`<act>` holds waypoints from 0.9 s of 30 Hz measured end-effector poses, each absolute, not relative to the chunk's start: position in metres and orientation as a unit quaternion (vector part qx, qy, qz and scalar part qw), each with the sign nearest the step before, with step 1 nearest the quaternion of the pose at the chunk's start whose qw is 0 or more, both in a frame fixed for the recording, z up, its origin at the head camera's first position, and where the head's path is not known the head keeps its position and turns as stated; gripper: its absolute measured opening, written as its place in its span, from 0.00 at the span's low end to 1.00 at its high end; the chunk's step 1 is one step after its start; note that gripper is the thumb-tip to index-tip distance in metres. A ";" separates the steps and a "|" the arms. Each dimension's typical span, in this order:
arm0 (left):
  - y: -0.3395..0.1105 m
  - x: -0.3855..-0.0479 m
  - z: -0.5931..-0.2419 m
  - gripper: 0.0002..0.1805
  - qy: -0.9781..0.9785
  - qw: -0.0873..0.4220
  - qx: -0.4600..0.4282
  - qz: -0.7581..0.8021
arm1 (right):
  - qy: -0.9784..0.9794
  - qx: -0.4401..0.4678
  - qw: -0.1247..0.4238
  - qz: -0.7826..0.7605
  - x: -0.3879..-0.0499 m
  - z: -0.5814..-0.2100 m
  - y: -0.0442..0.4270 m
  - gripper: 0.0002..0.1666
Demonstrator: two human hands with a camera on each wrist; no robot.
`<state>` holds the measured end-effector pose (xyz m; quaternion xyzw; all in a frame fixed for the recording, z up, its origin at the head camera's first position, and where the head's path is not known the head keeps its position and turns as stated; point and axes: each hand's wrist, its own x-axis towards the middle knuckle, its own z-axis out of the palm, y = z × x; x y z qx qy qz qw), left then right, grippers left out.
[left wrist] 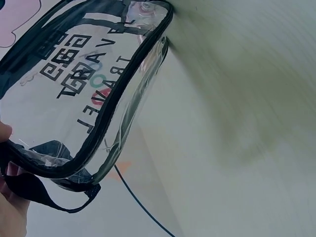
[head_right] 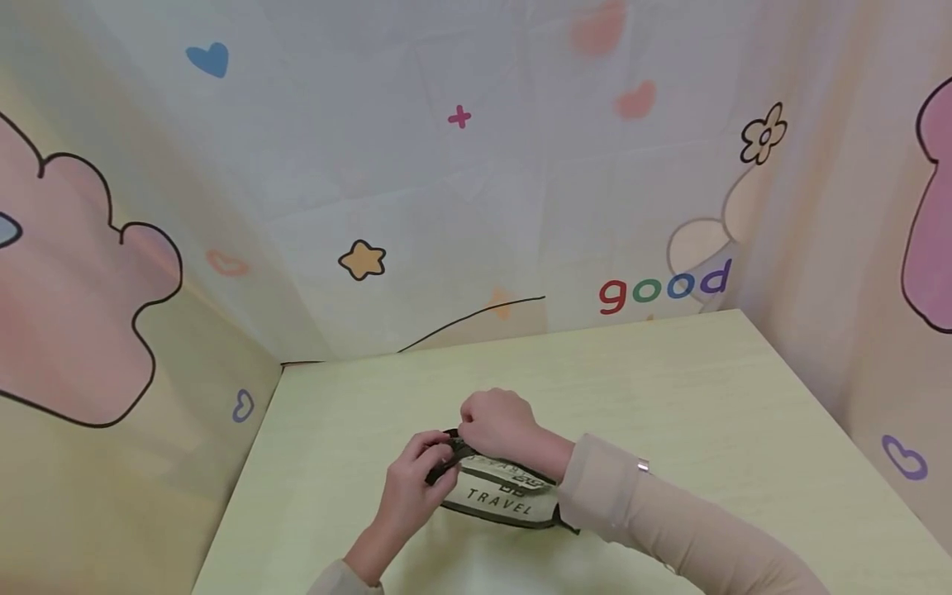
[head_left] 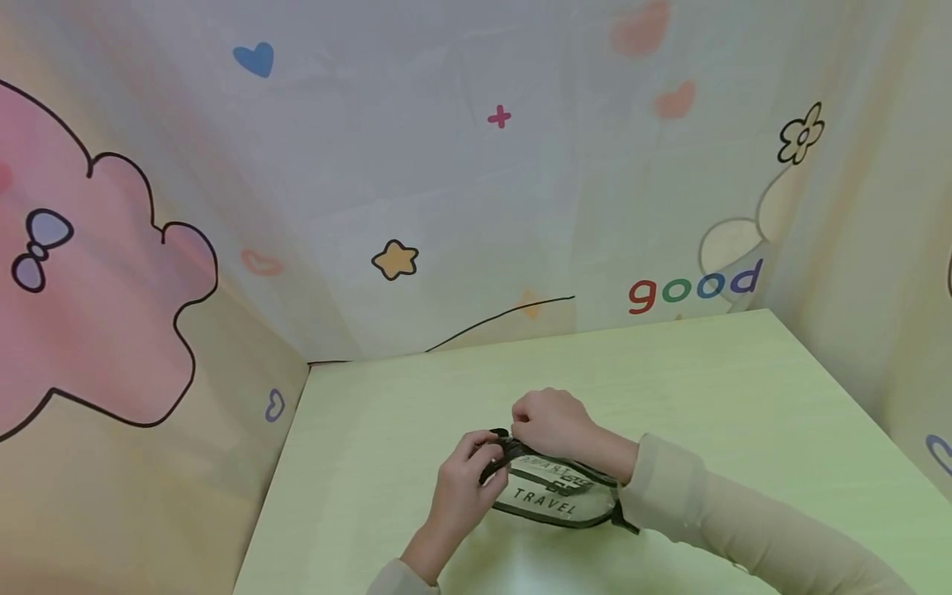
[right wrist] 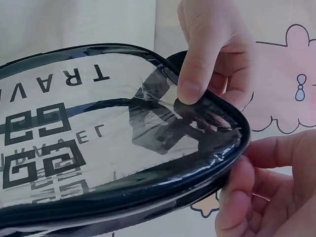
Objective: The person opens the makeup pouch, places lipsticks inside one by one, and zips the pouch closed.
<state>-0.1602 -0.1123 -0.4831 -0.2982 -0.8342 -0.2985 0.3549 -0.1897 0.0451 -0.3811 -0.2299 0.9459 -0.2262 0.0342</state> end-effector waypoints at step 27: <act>-0.120 -0.158 -0.485 0.14 -0.883 0.333 -0.220 -0.245 | 0.879 -0.231 0.052 -0.414 -0.200 -0.403 0.051 0.14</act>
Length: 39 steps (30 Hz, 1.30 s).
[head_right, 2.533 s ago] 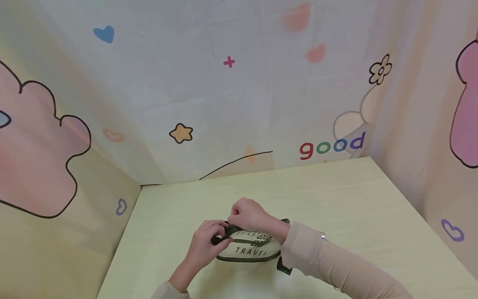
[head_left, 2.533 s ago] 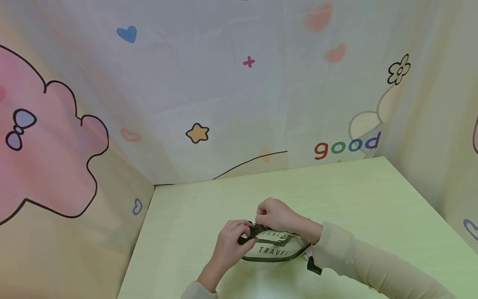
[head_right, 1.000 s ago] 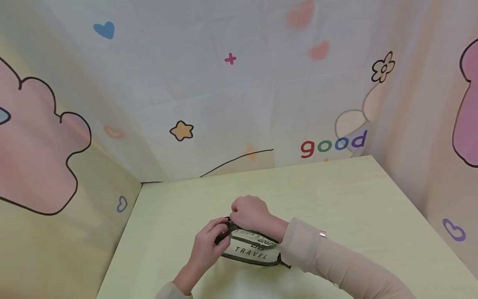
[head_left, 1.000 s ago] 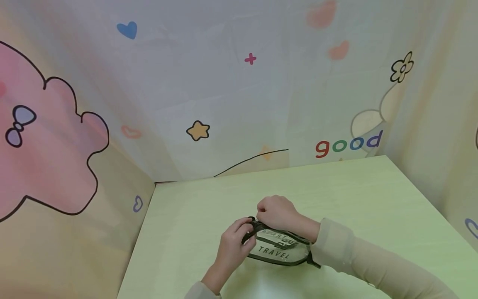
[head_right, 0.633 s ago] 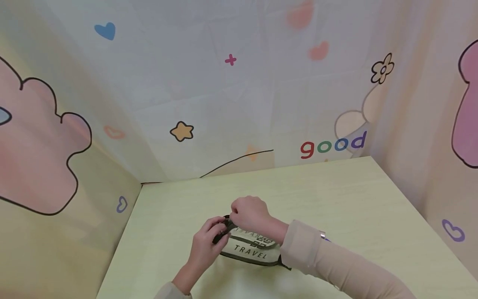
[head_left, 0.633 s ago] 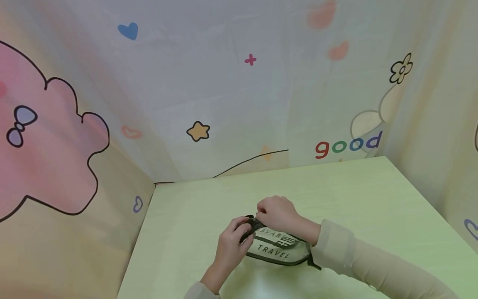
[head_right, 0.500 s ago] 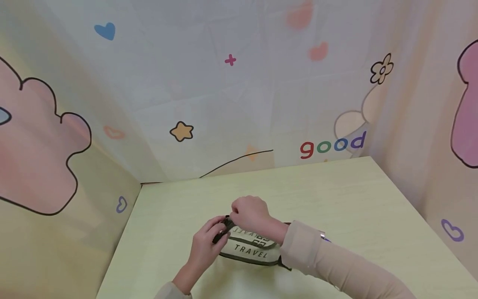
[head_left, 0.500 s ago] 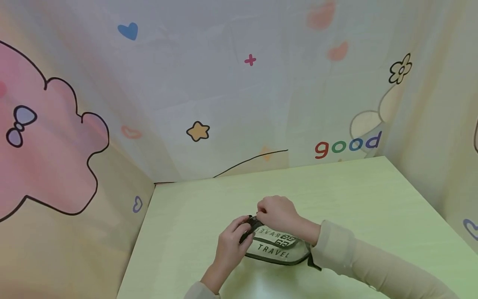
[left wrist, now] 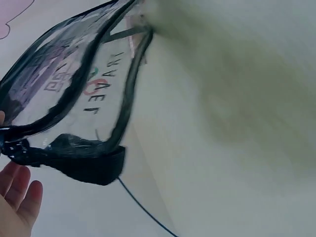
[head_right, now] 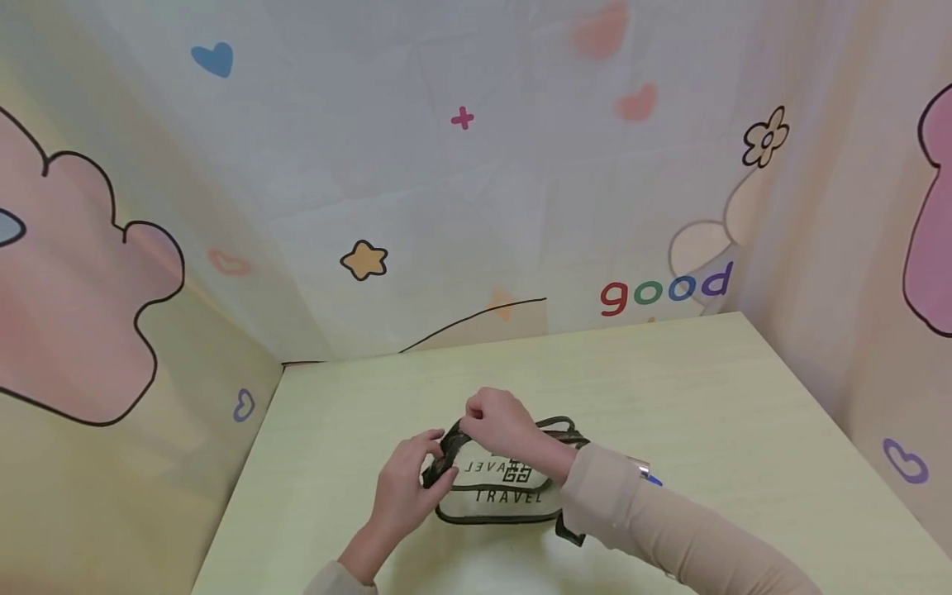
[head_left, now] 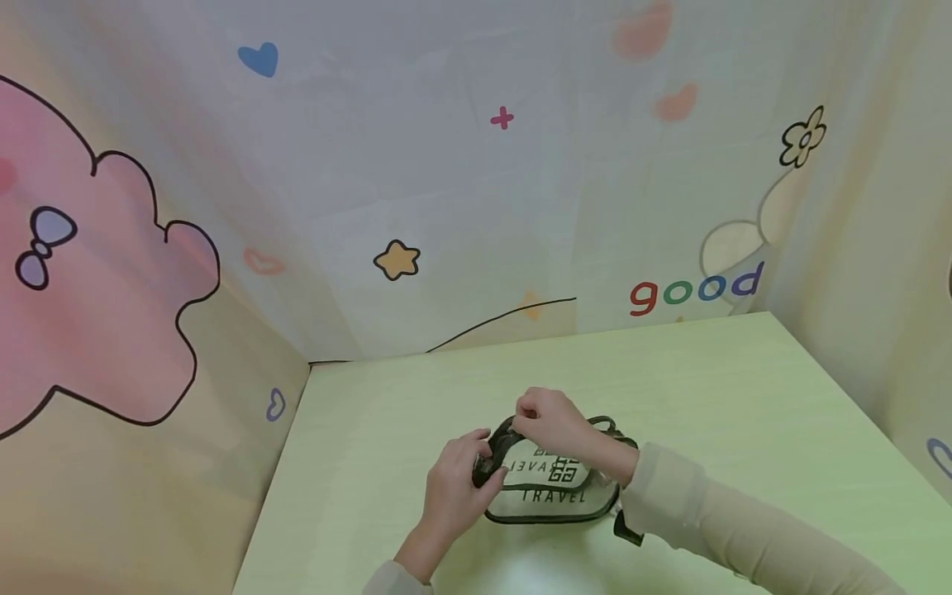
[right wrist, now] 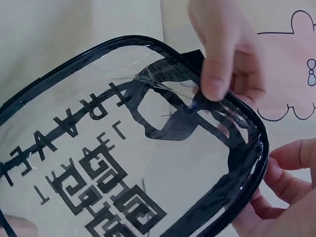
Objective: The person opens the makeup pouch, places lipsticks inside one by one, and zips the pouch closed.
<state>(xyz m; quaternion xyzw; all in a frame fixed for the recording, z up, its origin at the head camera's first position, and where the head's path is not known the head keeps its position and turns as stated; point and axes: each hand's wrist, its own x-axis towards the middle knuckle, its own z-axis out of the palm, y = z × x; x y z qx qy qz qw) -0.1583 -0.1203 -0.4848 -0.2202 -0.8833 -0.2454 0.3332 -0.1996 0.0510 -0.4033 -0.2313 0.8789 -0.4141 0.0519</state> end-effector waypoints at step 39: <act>-0.128 -0.162 -0.483 0.14 -0.893 0.284 -0.282 -0.208 | 0.860 -0.214 0.104 -0.452 -0.202 -0.443 0.080 0.14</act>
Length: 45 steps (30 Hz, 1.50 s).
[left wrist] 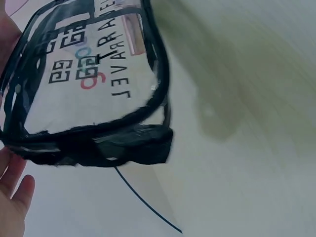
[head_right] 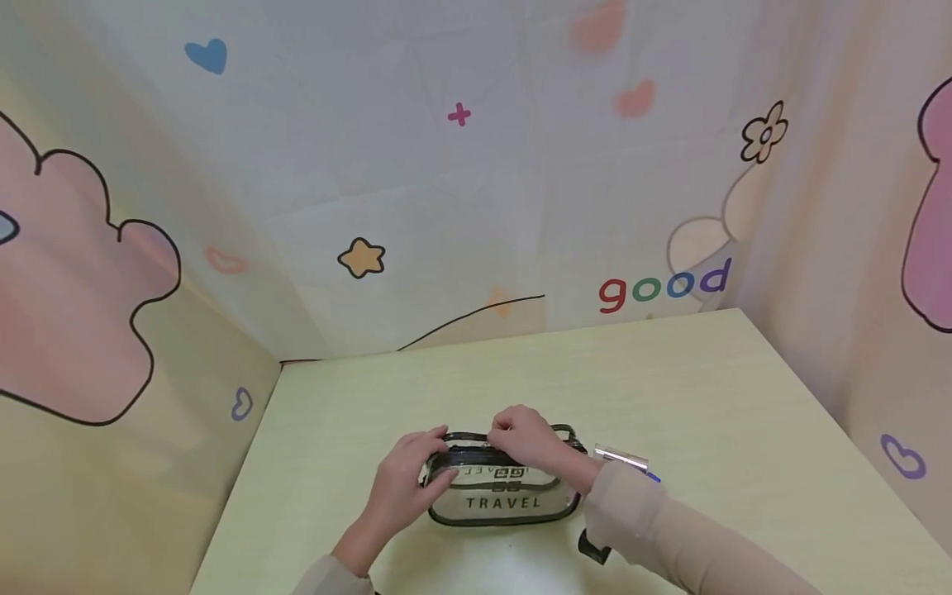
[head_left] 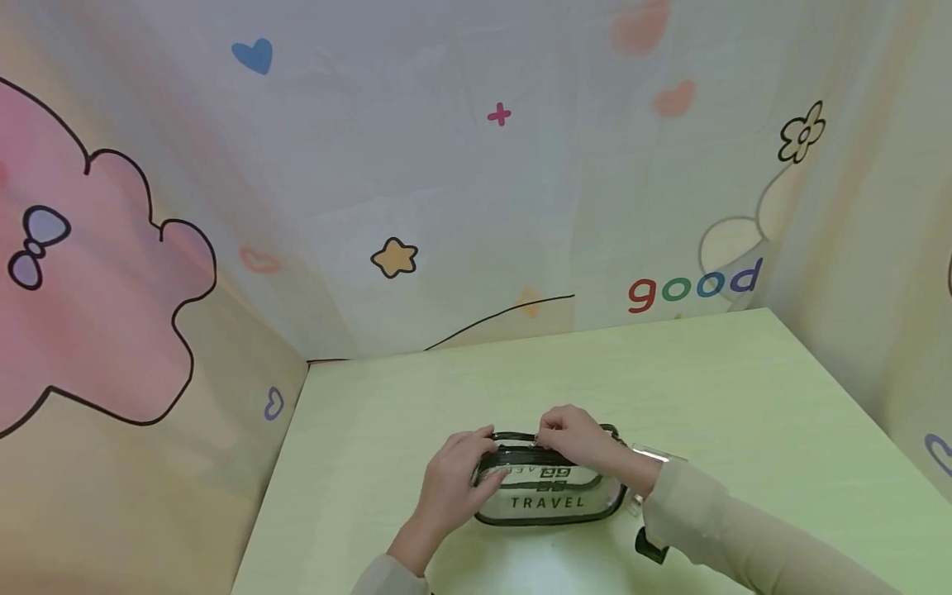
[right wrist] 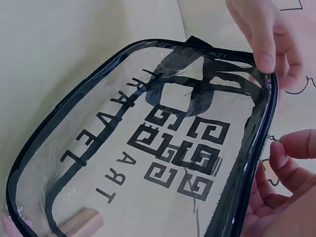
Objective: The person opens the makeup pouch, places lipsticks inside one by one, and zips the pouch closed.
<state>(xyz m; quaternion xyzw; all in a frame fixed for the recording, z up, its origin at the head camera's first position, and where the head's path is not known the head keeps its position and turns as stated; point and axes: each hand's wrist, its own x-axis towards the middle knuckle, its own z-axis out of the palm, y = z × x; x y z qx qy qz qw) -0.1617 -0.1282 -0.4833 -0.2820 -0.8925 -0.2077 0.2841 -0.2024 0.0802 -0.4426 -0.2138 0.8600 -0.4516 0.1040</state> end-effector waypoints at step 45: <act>-0.133 -0.158 -0.499 0.06 -0.881 0.285 -0.339 -0.165 | 0.956 -0.133 -0.069 -0.254 -0.196 -0.461 0.146 0.12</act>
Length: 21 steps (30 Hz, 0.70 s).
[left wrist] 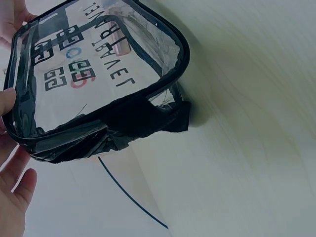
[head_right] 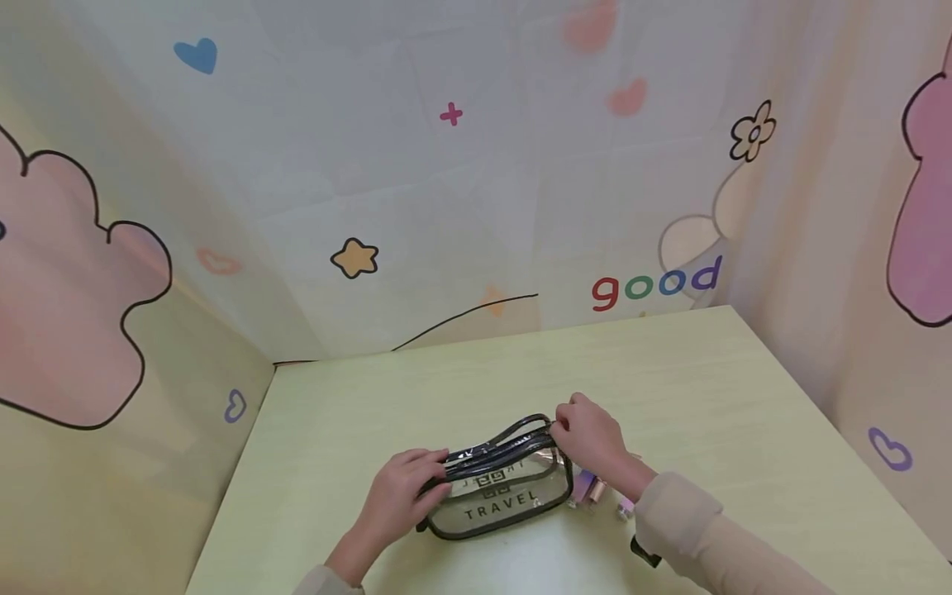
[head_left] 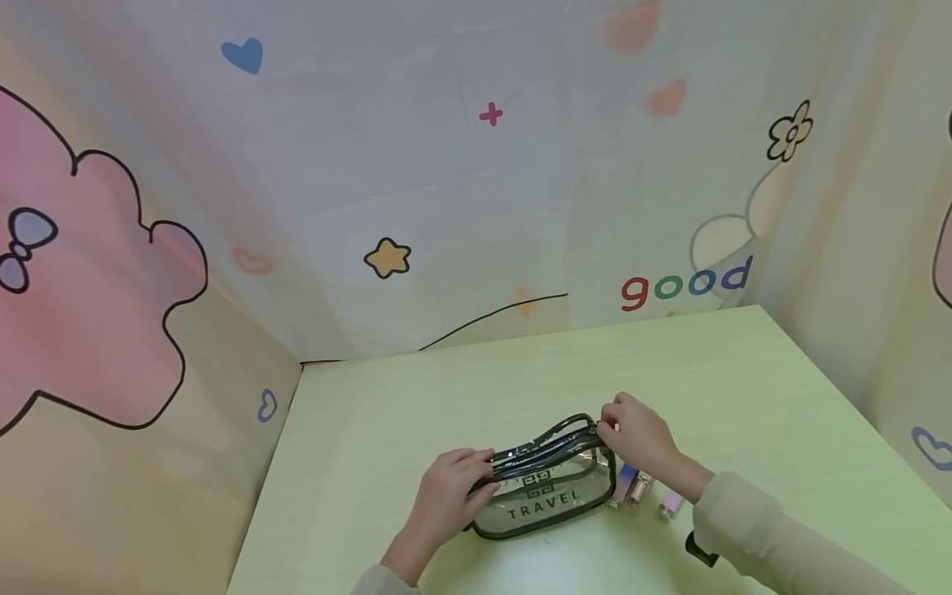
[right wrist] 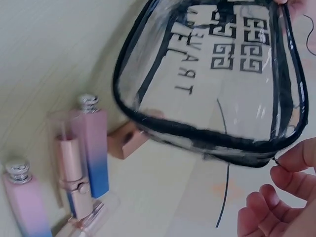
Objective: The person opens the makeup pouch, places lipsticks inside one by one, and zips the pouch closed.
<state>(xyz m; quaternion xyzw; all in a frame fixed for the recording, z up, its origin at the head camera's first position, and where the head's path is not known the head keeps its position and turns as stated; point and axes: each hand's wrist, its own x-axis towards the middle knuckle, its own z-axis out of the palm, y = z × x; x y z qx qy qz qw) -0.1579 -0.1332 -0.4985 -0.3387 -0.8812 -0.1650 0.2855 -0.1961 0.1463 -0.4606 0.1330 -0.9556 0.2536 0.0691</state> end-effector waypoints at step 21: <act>-0.144 -0.153 -0.502 0.05 -0.885 0.291 -0.329 -0.155 | -0.963 0.100 0.036 0.247 -0.203 -0.482 0.148 0.13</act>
